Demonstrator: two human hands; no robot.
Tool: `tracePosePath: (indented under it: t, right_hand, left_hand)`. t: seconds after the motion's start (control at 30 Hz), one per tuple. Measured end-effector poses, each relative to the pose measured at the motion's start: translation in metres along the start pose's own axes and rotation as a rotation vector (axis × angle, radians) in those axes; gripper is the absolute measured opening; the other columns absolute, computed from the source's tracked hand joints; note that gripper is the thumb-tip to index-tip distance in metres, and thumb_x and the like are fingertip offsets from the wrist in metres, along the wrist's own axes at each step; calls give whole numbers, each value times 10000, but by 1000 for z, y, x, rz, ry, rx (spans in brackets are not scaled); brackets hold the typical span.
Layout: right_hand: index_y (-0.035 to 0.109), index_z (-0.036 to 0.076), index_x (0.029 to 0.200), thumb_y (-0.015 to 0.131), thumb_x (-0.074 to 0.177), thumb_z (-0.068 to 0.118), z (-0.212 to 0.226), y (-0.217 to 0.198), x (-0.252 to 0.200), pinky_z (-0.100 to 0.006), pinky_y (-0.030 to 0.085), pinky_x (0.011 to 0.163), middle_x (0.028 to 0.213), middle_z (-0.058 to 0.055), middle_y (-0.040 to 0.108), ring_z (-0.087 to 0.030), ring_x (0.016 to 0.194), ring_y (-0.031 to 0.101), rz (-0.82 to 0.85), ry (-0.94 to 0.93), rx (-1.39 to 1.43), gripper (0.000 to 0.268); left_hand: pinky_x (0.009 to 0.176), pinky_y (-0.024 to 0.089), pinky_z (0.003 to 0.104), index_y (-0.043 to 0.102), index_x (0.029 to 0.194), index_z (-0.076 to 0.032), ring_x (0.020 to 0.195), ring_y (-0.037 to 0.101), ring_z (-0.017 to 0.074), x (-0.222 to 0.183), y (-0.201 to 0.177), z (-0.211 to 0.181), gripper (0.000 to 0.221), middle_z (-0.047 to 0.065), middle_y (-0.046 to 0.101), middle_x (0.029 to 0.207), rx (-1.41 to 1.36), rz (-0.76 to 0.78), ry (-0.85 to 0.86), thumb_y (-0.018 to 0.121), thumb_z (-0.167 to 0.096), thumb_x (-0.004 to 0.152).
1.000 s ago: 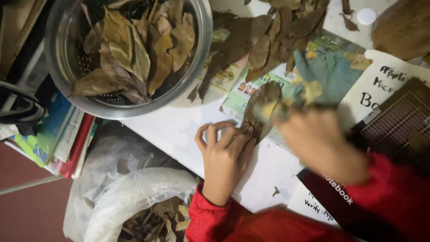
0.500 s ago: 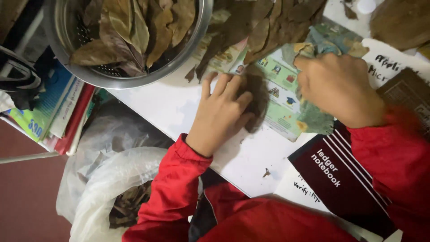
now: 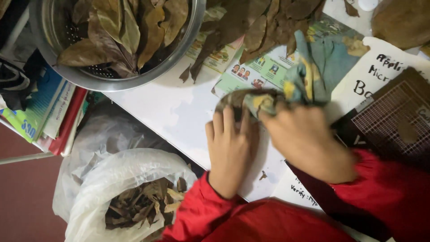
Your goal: Cleaning dried leaves by wiping them with a cloth and transferring them to a bowl
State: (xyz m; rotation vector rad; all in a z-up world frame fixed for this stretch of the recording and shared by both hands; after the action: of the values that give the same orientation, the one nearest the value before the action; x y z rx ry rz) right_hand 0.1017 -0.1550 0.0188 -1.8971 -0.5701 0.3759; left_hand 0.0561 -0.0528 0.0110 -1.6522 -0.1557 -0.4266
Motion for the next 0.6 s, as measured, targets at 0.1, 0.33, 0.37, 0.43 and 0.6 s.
tracePosePath:
  t: [0.1, 0.33, 0.37, 0.43, 0.6]
  right_hand:
    - [712, 311, 986, 614, 936, 260, 5, 14, 7, -349, 467, 398, 762, -2, 699, -215, 538, 705, 126, -50, 36, 121]
    - [681, 245, 935, 605, 974, 229, -45, 21, 26, -334, 445, 392, 498, 44, 591, -175, 401, 604, 250, 131, -71, 88]
    - [687, 252, 1284, 547, 1050, 247, -54, 10, 29, -270, 425, 366, 441, 97, 527, -121, 314, 538, 268, 151, -156, 273]
    - [673, 231, 1075, 617, 1024, 239, -39, -21, 11, -277, 418, 433, 554, 67, 529, -118, 429, 510, 43, 144, -229, 76]
    - [659, 311, 841, 662, 848, 248, 24, -13, -3, -347, 413, 380, 742, -10, 627, -224, 604, 631, -88, -66, 86, 63]
  left_hand:
    - [819, 412, 436, 594, 1444, -160, 997, 524, 296, -8, -12, 5, 471, 96, 567, 1206, 23, 7, -100, 612, -346, 1012]
    - [1018, 409, 485, 637, 1356, -77, 918, 540, 266, -19, -24, 1, 369, 62, 552, 1015, -20, -23, -55, 606, -235, 1024]
    - [1028, 429, 489, 659, 1306, -59, 899, 542, 276, -17, -28, 1, 325, 78, 545, 978, -50, -59, -48, 618, -201, 1017]
    - [1072, 454, 519, 624, 1313, 18, 926, 546, 328, -15, -26, 1, 337, 130, 531, 991, -147, -61, -22, 608, -165, 1030]
    - [1045, 483, 486, 657, 1099, 40, 1258, 529, 438, -19, -19, 4, 183, 270, 513, 1337, -373, 11, -19, 576, -105, 1024]
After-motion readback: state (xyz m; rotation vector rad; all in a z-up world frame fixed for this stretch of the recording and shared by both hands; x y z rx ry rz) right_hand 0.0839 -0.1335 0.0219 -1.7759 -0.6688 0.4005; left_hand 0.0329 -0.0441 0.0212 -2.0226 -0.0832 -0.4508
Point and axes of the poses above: each hand's wrist, its own x-axis towards the middle knuckle, its own y-axis out of the palm, z = x × y, the point moved 8 cm from there along x, towards the middle knuckle
